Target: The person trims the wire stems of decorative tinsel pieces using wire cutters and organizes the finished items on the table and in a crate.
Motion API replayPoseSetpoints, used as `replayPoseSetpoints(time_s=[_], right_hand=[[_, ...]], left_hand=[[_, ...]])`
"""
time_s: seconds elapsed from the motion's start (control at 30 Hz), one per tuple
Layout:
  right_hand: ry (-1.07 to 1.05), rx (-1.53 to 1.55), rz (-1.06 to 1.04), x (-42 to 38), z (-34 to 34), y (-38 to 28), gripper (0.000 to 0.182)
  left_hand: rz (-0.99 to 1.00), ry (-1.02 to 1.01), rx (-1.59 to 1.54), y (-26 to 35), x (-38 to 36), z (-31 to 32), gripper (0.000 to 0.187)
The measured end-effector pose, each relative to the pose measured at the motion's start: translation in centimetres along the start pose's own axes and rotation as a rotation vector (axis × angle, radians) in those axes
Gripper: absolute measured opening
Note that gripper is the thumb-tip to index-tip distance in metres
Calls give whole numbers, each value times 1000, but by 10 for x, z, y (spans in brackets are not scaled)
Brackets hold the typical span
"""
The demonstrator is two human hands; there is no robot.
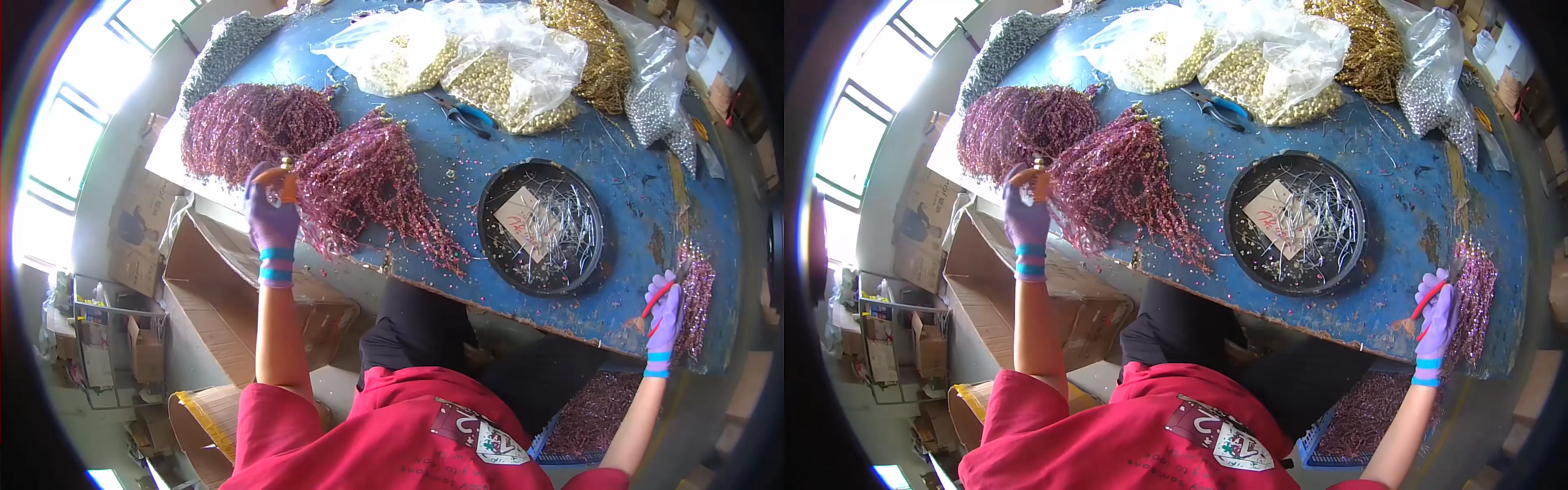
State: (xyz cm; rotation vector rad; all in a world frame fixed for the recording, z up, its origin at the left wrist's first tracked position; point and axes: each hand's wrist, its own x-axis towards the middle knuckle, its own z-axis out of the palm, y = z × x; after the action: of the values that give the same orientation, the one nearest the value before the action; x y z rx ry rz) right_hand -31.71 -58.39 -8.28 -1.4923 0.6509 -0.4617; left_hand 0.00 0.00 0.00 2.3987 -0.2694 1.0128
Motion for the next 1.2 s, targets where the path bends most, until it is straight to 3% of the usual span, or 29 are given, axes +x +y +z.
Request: replayPoseSetpoints(time_s=[0.1, 0.17, 0.23, 0.3, 0.37, 0.4, 0.43, 0.5, 0.6, 0.63, 0.67, 0.77, 0.83, 0.87, 0.9, 0.97, 1.0, 1.03, 1.13, 1.2], right_hand=[[24, 68, -50, 2, -7, -4, 58], [-3, 207, -50, 8, -16, 17, 58], [-26, 243, -64, -2, -2, 11, 62], [-38, 186, -138, -5, 9, 10, 63], [26, 92, -195, -13, 27, -2, 55], [120, 70, -182, -11, 30, -1, 47], [163, 41, -201, -14, 36, -2, 42], [196, -75, -293, -22, 52, -9, 39], [171, -187, -327, -24, 63, -22, 38], [165, -207, -282, -24, 66, -25, 37], [156, -226, -237, -24, 68, -28, 36], [184, -248, -154, -19, 69, -32, 36], [193, -265, -147, -20, 68, -33, 35], [179, -264, -139, -20, 67, -33, 35], [164, -262, -134, -18, 67, -33, 35], [165, -277, -122, -19, 66, -31, 35], [152, -271, -152, -18, 65, -28, 33], [137, -258, -185, -17, 67, -26, 31], [97, -372, -229, -20, 75, -19, 31], [55, -501, -300, -22, 81, -18, 36]], left_hand=[[185, 316, -211, -7, 1, -8, 24], [21, 451, -343, -3, -1, -26, 24], [161, 660, 223, -14, -3, -41, 34], [320, 567, 692, -2, 9, -73, 41], [388, 561, 93, 38, 20, -79, 39], [39, 508, -809, 36, 21, -79, 33], [-159, 425, -1281, 55, 22, -91, 32], [-337, 390, -1143, 83, 22, -86, 36], [-323, -69, -1023, 87, 5, -64, 38], [-441, -153, -1202, 114, -2, -60, 38], [-627, -430, -1450, 100, -12, -48, 40], [-875, -658, -1527, 151, -48, -31, 44], [-722, -772, -1480, 150, -75, -12, 45], [-796, -895, -1637, 151, -81, -3, 44], [-894, -926, -1651, 157, -88, -1, 42], [-858, -972, -1441, 172, -94, 6, 43], [-965, -979, -1440, 178, -96, 9, 46], [-897, -1007, -1460, 183, -96, 13, 51], [-994, -1053, -1439, 202, -90, 17, 46], [-950, -1158, -1403, 205, -85, 25, 43]])
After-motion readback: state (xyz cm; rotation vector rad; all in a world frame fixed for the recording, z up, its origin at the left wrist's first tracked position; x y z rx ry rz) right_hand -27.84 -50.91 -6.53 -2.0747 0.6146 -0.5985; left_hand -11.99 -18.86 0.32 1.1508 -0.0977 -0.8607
